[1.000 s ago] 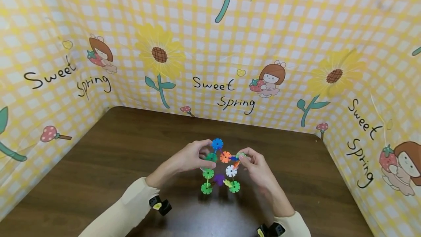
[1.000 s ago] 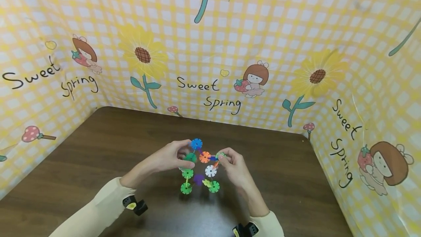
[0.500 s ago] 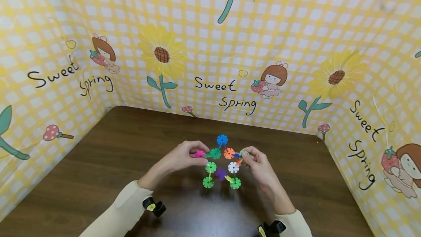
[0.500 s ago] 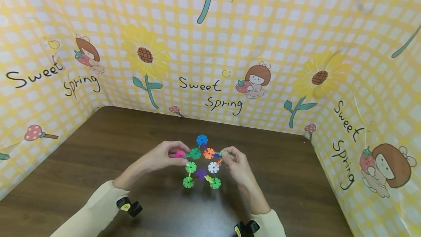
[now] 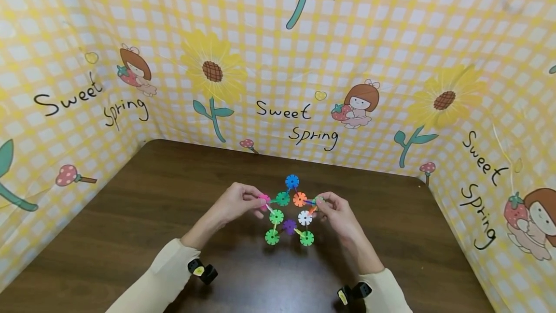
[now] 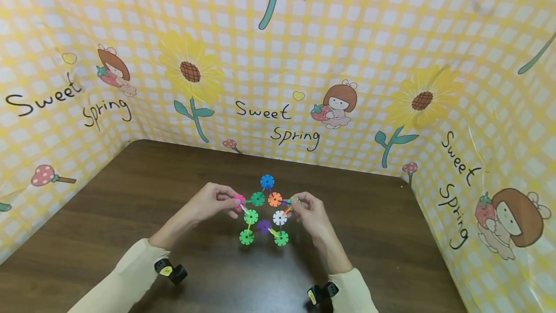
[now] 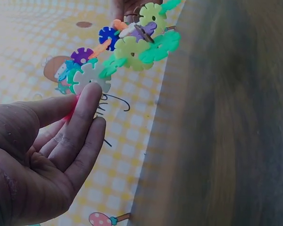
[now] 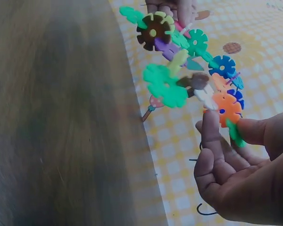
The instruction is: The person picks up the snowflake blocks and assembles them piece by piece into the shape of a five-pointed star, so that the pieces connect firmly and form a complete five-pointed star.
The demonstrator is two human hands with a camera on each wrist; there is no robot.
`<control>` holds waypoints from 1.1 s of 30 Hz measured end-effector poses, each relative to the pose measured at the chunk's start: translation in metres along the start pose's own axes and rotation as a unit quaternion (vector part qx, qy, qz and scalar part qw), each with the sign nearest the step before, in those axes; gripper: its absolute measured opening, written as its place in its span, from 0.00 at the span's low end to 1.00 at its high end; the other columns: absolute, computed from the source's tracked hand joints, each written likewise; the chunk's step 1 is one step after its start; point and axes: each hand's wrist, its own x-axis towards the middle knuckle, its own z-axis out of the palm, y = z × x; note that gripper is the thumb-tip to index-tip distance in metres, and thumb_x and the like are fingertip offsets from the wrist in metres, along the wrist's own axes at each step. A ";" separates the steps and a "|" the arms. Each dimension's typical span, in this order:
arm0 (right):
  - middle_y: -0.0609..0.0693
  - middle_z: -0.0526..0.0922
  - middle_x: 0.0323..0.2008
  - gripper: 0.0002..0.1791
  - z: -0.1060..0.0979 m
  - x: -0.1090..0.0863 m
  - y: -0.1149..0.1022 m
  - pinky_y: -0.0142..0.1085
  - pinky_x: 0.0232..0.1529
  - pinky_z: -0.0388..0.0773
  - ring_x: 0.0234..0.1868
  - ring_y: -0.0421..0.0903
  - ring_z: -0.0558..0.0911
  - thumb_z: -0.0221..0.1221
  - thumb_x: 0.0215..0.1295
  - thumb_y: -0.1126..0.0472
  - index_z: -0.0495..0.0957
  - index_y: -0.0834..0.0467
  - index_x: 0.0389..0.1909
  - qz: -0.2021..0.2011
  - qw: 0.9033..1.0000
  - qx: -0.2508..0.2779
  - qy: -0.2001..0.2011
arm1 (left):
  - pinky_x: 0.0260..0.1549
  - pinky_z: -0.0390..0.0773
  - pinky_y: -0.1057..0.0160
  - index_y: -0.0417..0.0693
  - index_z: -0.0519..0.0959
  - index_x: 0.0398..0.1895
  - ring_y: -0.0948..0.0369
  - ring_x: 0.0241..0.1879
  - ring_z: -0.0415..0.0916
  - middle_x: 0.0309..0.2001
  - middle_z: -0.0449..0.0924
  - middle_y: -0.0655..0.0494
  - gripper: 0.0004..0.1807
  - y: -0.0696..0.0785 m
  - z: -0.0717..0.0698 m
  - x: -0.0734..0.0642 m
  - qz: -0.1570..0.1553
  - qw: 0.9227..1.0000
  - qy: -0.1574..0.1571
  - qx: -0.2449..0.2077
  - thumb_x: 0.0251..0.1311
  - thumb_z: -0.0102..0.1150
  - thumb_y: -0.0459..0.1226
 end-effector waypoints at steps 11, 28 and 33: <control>0.50 0.74 0.26 0.06 0.000 0.014 0.013 0.35 0.28 0.71 0.24 0.45 0.73 0.59 0.72 0.64 0.81 0.63 0.43 -0.009 0.990 -0.139 0.003 | 0.43 0.83 0.52 0.26 0.80 0.45 0.51 0.30 0.86 0.33 0.86 0.38 0.10 -0.011 -0.005 0.009 -0.040 0.999 0.007 -0.033 0.69 0.58 0.29; 0.51 0.78 0.29 0.05 0.001 0.021 0.030 0.35 0.27 0.71 0.27 0.46 0.74 0.58 0.71 0.66 0.81 0.63 0.42 0.064 0.965 -0.251 -0.044 | 0.28 0.85 0.55 0.30 0.80 0.41 0.58 0.20 0.82 0.26 0.84 0.44 0.07 -0.039 0.004 0.022 -0.108 0.993 -0.014 0.038 0.67 0.60 0.29; 0.53 0.79 0.32 0.06 0.002 0.021 0.031 0.35 0.28 0.73 0.29 0.46 0.76 0.59 0.70 0.67 0.81 0.64 0.43 0.075 0.959 -0.271 -0.046 | 0.24 0.84 0.60 0.35 0.81 0.37 0.59 0.18 0.81 0.23 0.83 0.45 0.05 -0.043 0.007 0.024 -0.124 0.989 0.009 0.085 0.66 0.63 0.31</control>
